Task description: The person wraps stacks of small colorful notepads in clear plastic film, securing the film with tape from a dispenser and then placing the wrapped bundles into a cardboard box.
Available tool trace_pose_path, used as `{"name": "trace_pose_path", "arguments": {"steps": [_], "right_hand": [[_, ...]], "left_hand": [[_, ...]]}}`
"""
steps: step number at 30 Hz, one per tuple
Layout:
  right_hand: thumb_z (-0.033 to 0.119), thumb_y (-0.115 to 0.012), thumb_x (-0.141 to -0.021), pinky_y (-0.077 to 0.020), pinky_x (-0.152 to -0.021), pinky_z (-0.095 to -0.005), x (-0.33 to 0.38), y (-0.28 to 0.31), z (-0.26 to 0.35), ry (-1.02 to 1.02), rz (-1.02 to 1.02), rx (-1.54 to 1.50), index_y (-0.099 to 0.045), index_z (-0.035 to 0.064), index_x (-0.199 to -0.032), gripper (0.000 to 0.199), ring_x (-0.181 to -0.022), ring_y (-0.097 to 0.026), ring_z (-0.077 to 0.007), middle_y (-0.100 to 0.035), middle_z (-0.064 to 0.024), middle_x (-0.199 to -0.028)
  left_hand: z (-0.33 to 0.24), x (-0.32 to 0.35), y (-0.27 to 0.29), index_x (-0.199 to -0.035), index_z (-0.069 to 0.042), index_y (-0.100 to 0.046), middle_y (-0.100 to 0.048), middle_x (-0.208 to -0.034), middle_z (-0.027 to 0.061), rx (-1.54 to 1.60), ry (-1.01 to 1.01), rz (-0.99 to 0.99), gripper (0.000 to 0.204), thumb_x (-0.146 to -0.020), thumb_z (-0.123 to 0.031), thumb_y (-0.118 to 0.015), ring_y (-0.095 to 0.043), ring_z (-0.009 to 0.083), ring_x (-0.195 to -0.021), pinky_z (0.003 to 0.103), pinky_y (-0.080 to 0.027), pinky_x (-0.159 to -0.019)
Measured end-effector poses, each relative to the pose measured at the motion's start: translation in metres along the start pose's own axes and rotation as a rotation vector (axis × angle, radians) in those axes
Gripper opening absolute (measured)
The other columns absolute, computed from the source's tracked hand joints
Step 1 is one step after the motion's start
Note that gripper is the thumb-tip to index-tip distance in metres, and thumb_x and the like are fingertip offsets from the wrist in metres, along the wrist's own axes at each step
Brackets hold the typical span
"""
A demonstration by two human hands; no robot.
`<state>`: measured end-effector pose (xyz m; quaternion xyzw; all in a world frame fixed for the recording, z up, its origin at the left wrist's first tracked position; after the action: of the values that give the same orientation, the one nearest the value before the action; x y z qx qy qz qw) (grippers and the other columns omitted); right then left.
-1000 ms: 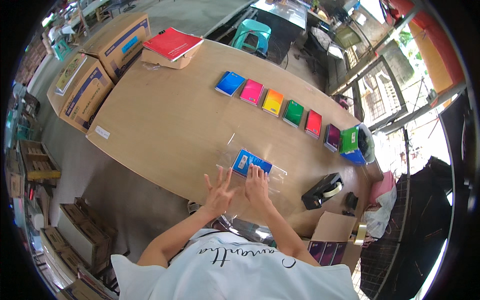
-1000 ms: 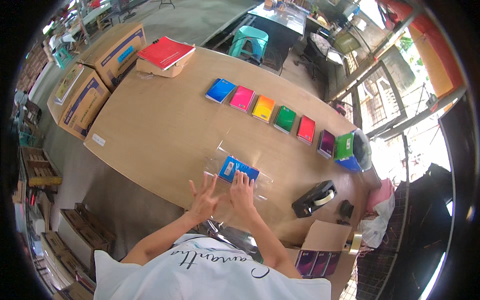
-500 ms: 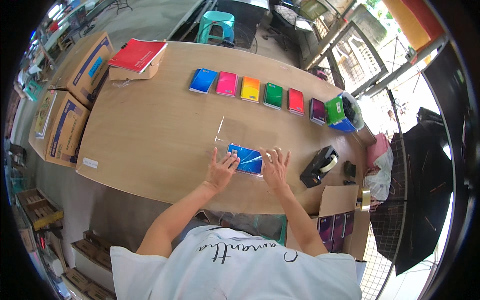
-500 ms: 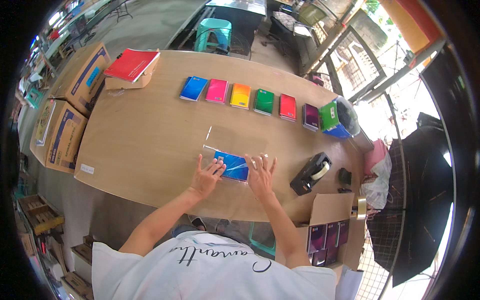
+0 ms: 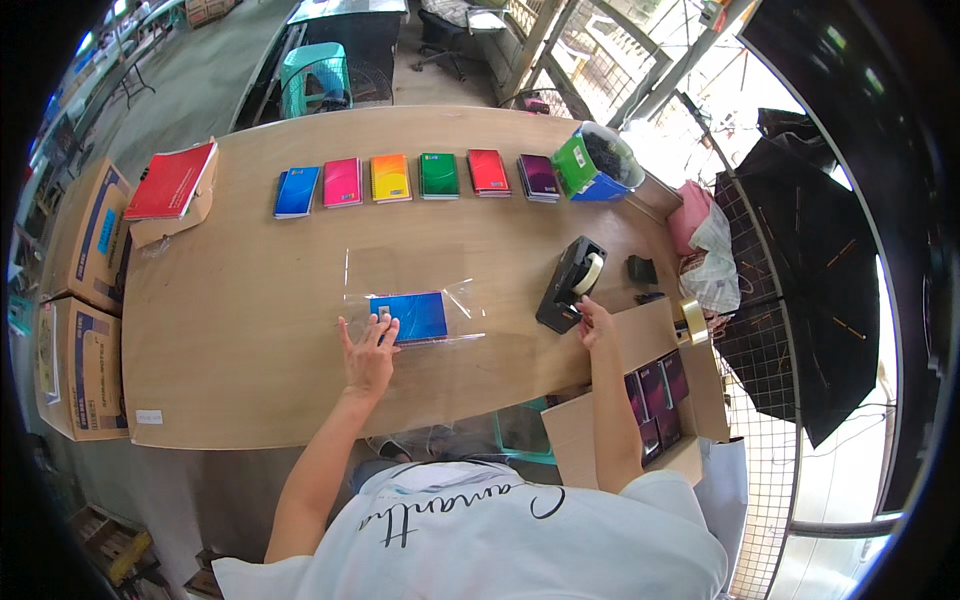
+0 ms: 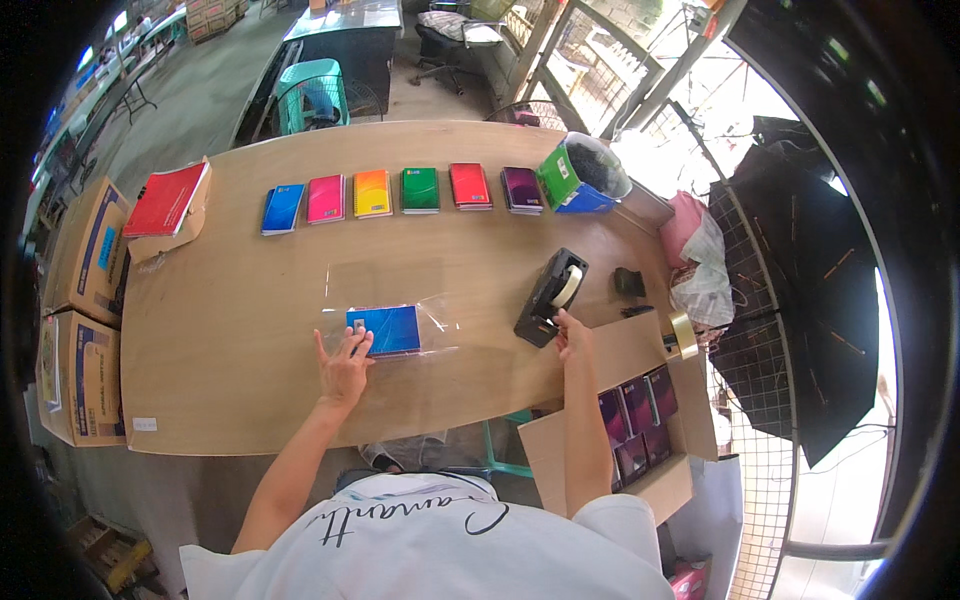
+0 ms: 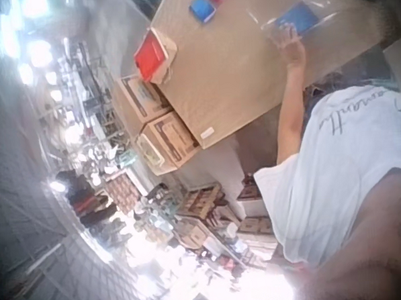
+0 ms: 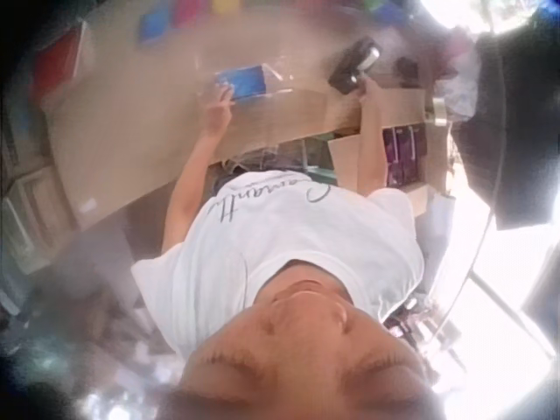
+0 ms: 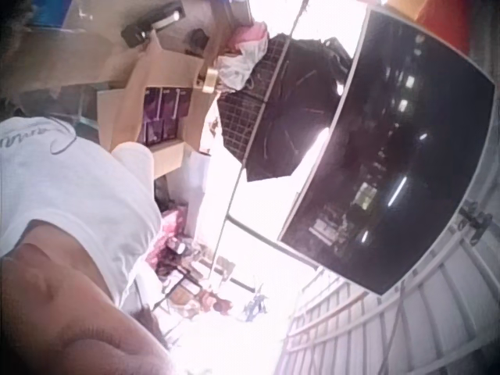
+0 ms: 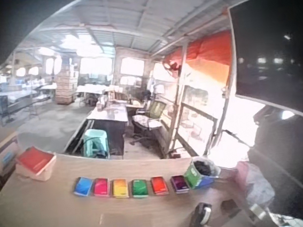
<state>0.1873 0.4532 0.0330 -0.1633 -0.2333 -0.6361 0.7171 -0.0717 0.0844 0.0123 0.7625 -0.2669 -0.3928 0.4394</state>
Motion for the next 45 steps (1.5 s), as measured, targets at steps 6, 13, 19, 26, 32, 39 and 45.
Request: {"name": "trace_pose_path", "arguments": {"steps": [6, 13, 19, 26, 32, 39, 45], "right_hand": [[0.021, -0.067, -0.086, -0.0396, -0.048, -0.0262, 0.033, -0.034, -0.001, 0.259, -0.11, 0.17, -0.067, 0.0067, -0.08, 0.015, -0.055, -0.051, -0.013, -0.057, -0.0015, -0.067], [0.02, -0.064, -0.09, -0.0425, -0.05, -0.0242, 0.039, -0.038, -0.106, -0.261, 0.237, -0.523, -0.066, 0.0059, -0.085, 0.015, -0.054, -0.052, -0.0124, -0.058, -0.0029, -0.069], [0.013, -0.064, -0.088, -0.0471, -0.053, -0.0261, 0.163, -0.169, -0.056, 0.416, 0.69, 0.236, -0.057, 0.0004, -0.123, 0.038, -0.058, -0.057, -0.0133, -0.062, -0.0056, -0.07], [0.031, -0.078, -0.074, -0.0509, -0.077, -0.0456, 0.168, -0.227, -0.084, 0.669, 0.475, 1.292, -0.009, 0.0013, -0.148, 0.105, -0.086, -0.066, -0.0386, -0.066, -0.0251, -0.088], [0.035, -0.077, -0.075, -0.0512, -0.073, -0.0468, 0.163, -0.226, -0.088, 0.721, 0.455, 1.356, -0.01, 0.0025, -0.147, 0.104, -0.084, -0.066, -0.0405, -0.066, -0.0249, -0.085], [0.037, -0.076, -0.075, -0.0504, -0.071, -0.0462, 0.172, -0.212, -0.076, 0.782, 0.499, 1.262, -0.02, 0.0055, -0.145, 0.095, -0.084, -0.065, -0.0408, -0.067, -0.0224, -0.088], [0.042, -0.08, -0.07, -0.046, -0.092, -0.0419, 0.132, -0.272, -0.054, 1.446, 0.621, 1.446, -0.028, 0.0037, -0.141, 0.095, -0.114, -0.055, -0.0349, -0.055, -0.0225, -0.124]], "left_hand": [[0.003, 0.001, 0.002, -0.121, -0.017, -0.062, -0.06, -0.124, -0.0009, -0.024, 0.013, 0.007, 0.042, -0.079, -0.02, -0.068, -0.054, 0.0188, -0.121, 0.062, -0.01, -0.113], [-0.003, 0.003, 0.009, -0.121, -0.017, -0.062, -0.059, -0.126, -0.0014, -0.01, 0.021, 0.017, 0.043, -0.079, -0.021, -0.068, -0.054, 0.0175, -0.121, 0.062, -0.011, -0.112], [0.004, 0.006, -0.001, -0.121, -0.018, -0.062, -0.058, -0.126, -0.0018, -0.017, -0.003, -0.042, 0.044, -0.078, -0.024, -0.068, -0.054, 0.0165, -0.12, 0.066, -0.013, -0.11], [0.008, 0.012, -0.003, -0.129, -0.026, -0.055, -0.056, -0.128, -0.0021, 0.014, 0.003, 0.033, 0.049, -0.081, -0.035, -0.066, -0.051, 0.0179, -0.123, 0.069, -0.009, -0.108], [0.007, -0.014, 0.029, -0.137, -0.035, -0.045, -0.049, -0.131, 0.0095, -0.059, -0.021, 0.204, 0.054, -0.086, -0.047, -0.057, -0.04, 0.025, -0.129, 0.071, -0.006, -0.106], [0.046, 0.009, 0.063, -0.132, -0.007, -0.047, -0.05, -0.123, 0.0185, 0.189, 0.578, -0.365, 0.051, -0.091, -0.034, -0.059, -0.046, 0.0287, -0.118, 0.055, -0.035, -0.101], [-0.037, 0.042, -0.034, -0.112, -0.005, -0.052, -0.058, -0.107, 0.0081, 2.409, 1.143, 0.062, 0.031, -0.083, -0.01, -0.062, -0.054, 0.0232, -0.104, 0.035, -0.044, -0.094]]}}
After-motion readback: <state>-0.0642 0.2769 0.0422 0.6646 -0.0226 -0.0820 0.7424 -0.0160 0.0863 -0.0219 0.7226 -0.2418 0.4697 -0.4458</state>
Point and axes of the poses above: each hand's wrist, its own x-axis away from the middle knuckle, its own y-axis out of the back of the hand, z = x × y, the point moved 1 cm from there along -x, towards the middle knuckle
